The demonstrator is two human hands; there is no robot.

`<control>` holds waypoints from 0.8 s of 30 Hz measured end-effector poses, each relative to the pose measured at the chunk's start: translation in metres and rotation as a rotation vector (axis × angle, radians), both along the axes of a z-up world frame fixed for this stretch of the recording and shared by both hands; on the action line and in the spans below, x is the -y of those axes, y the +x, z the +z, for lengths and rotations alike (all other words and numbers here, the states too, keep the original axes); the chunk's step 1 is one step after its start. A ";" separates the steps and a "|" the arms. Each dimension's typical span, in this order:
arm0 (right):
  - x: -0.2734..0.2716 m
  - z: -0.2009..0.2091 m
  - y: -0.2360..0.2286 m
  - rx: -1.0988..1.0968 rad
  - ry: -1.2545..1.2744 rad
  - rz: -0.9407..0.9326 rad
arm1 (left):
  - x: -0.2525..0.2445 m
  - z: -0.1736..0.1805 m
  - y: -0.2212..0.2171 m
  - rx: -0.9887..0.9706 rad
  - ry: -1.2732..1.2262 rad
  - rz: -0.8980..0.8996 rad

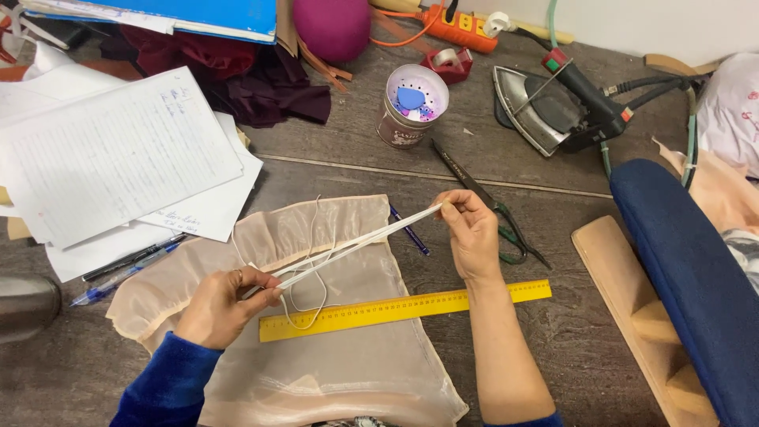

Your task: The person cuts a white elastic band into several small pieces using scissors. They then use a pen to mark the beige fabric and continue cutting the elastic band.

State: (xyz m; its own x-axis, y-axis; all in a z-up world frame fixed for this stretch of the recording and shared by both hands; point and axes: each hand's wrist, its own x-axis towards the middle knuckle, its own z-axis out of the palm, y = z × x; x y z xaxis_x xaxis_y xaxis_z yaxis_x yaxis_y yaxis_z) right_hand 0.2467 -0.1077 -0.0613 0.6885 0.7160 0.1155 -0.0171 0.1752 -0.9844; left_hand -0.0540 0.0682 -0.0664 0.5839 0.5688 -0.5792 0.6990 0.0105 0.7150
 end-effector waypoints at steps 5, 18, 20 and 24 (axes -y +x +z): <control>0.002 0.000 -0.006 0.022 -0.028 -0.020 | 0.000 -0.001 -0.005 0.012 0.019 0.058; 0.007 0.007 -0.016 0.022 -0.087 -0.059 | -0.002 -0.018 -0.021 0.056 0.124 0.095; 0.008 0.010 -0.019 0.032 -0.080 -0.055 | -0.002 -0.020 -0.022 0.063 0.133 0.105; 0.008 0.012 -0.021 0.040 -0.040 -0.044 | -0.002 -0.017 -0.022 0.060 0.153 0.103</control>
